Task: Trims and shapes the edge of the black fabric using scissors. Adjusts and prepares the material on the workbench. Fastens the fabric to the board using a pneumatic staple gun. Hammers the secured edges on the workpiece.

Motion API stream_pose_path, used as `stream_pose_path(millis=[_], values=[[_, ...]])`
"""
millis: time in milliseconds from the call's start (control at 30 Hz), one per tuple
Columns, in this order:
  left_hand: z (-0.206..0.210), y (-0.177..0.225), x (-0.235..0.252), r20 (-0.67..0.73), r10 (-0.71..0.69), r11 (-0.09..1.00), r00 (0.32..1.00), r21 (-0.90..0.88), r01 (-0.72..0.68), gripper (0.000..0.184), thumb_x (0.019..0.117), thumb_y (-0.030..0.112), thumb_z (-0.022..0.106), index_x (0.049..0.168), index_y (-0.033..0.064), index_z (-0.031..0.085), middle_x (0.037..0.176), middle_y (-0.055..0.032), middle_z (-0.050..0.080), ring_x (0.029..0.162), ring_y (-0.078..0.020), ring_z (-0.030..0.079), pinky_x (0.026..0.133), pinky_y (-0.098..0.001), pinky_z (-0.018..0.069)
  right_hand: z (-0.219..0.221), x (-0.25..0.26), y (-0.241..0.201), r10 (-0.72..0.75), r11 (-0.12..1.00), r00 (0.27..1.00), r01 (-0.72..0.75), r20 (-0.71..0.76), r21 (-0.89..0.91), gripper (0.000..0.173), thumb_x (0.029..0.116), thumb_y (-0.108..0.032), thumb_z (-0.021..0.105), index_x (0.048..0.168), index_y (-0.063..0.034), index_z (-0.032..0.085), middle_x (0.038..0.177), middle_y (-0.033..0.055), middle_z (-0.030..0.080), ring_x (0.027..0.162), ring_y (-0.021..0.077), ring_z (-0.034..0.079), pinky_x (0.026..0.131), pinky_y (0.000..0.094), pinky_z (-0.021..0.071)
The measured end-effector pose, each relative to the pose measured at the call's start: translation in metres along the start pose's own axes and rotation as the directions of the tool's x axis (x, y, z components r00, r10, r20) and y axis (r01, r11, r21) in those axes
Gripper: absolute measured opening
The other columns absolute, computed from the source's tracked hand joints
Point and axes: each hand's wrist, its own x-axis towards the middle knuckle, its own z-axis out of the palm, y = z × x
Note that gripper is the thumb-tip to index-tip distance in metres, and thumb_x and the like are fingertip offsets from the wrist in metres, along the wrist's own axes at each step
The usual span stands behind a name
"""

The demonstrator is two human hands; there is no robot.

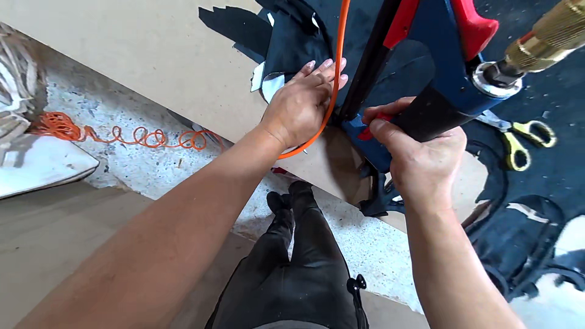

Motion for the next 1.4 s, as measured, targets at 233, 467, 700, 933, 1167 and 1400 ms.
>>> stream_pose_path(millis=[233,467,700,933,1167,1400], values=[[0.004,-0.002,-0.002,-0.096,0.031,0.998,0.995,-0.058,-0.037,0.039,0.0985,0.004,0.043,0.123,0.0026,0.073,0.146,-0.0072,0.061,0.145,-0.0199,0.048,0.126,-0.0381,0.0269,0.009,0.000,-0.006,0.008,0.988,0.999,-0.014,-0.040,-0.152,0.022,0.0856,-0.006,0.077,0.106,-0.0056,0.068,0.100,0.0060,0.079,0.093,0.0217,0.077,0.084,0.0416,0.0670],[0.001,0.000,-0.001,-0.060,-0.001,0.999,0.998,-0.038,-0.002,0.038,0.1003,0.005,0.040,0.119,0.0020,0.073,0.148,-0.0061,0.060,0.146,-0.0193,0.047,0.127,-0.0369,0.0260,0.008,0.003,-0.007,0.001,0.982,0.998,-0.014,-0.067,-0.188,0.020,0.0859,-0.009,0.078,0.104,-0.0075,0.070,0.095,0.0026,0.078,0.088,0.0163,0.076,0.079,0.0370,0.0664],[0.002,-0.006,0.001,-0.052,-0.036,0.995,0.998,-0.091,0.031,0.044,0.1078,0.010,0.034,0.141,0.0053,0.062,0.155,-0.0032,0.054,0.148,-0.0158,0.043,0.129,-0.0408,0.0252,-0.092,0.056,-0.018,-0.133,0.715,0.984,0.015,-0.115,-0.699,0.040,0.0908,-0.035,0.075,0.122,-0.0105,0.067,0.115,0.0035,0.075,0.107,0.0147,0.072,0.093,0.0425,0.0594],[-0.013,0.003,0.003,0.009,-0.190,0.961,0.982,-0.204,0.188,0.043,0.1073,0.013,0.041,0.147,0.0106,0.058,0.159,-0.0005,0.048,0.149,-0.0150,0.041,0.128,-0.0426,0.0279,-0.171,0.160,0.009,-0.018,0.384,0.992,0.119,0.121,-0.916,0.078,0.0893,-0.030,0.077,0.156,-0.0113,0.042,0.154,0.0250,0.046,0.144,0.0487,0.040,0.116,0.0780,0.0197],[-0.053,0.095,-0.052,-0.088,-0.585,0.811,0.807,-0.046,0.583,0.027,0.1027,0.026,0.058,0.115,0.0076,0.074,0.104,-0.0083,0.073,0.094,-0.0186,0.071,0.084,-0.0433,0.0612,-0.276,-0.013,0.066,0.180,0.382,0.984,-0.050,0.021,-0.923,0.064,0.1062,-0.044,0.044,0.158,-0.0059,0.040,0.166,0.0214,0.029,0.153,0.0417,0.029,0.121,0.0638,0.0302],[-0.014,0.110,-0.009,0.264,-0.942,-0.016,0.206,-0.649,0.761,0.039,0.1028,0.020,0.064,0.135,-0.0003,0.053,0.105,-0.0139,0.074,0.090,-0.0232,0.076,0.084,-0.0432,0.0647,-0.294,0.015,0.036,0.407,0.329,0.914,-0.134,0.012,-0.935,0.049,0.0975,-0.016,0.067,0.144,-0.0074,0.052,0.123,0.0249,0.065,0.111,0.0485,0.064,0.090,0.0732,0.0503]])
